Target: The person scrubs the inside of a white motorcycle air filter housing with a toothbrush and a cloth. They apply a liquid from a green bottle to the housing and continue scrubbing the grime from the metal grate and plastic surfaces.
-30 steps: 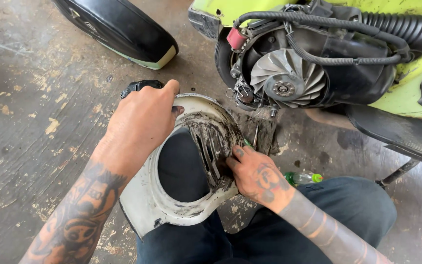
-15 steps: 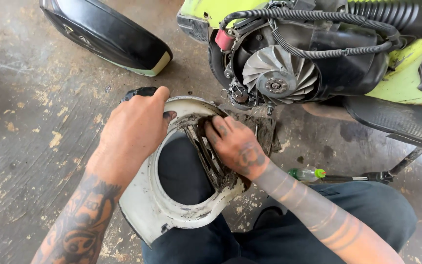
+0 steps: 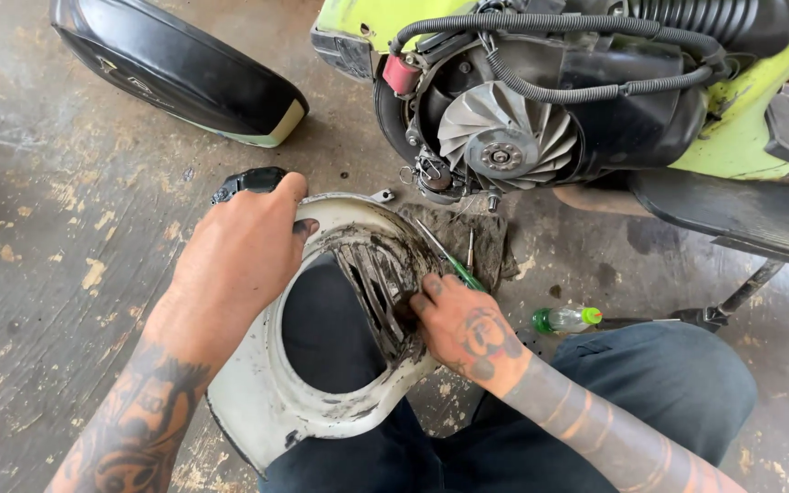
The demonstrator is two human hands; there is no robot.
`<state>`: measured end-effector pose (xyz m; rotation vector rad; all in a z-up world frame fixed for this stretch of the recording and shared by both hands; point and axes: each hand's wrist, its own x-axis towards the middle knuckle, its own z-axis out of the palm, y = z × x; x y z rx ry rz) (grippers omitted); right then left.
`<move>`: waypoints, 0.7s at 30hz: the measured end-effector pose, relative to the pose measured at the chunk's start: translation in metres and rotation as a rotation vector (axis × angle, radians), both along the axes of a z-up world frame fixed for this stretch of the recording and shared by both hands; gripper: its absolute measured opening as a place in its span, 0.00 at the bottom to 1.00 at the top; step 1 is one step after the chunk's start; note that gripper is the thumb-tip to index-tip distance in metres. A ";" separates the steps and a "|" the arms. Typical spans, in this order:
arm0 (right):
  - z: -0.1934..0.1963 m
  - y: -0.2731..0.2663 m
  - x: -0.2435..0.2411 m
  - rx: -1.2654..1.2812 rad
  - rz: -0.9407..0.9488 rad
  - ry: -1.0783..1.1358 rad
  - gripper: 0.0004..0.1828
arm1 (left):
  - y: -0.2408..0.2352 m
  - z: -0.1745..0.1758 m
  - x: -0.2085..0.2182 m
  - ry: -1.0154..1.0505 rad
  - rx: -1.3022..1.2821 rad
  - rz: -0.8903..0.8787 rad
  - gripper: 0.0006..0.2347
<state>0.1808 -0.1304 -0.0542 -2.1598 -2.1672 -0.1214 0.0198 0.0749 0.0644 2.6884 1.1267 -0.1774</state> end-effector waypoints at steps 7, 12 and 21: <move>-0.026 0.030 0.008 0.326 -0.109 -0.133 0.05 | -0.001 0.001 -0.004 -0.020 -0.004 0.010 0.10; -0.031 0.065 0.017 0.476 -0.052 -0.061 0.04 | 0.001 -0.002 -0.006 -0.019 0.047 -0.013 0.10; 0.016 0.103 -0.003 0.592 0.081 -0.012 0.02 | 0.003 -0.007 -0.004 -0.053 0.091 -0.044 0.08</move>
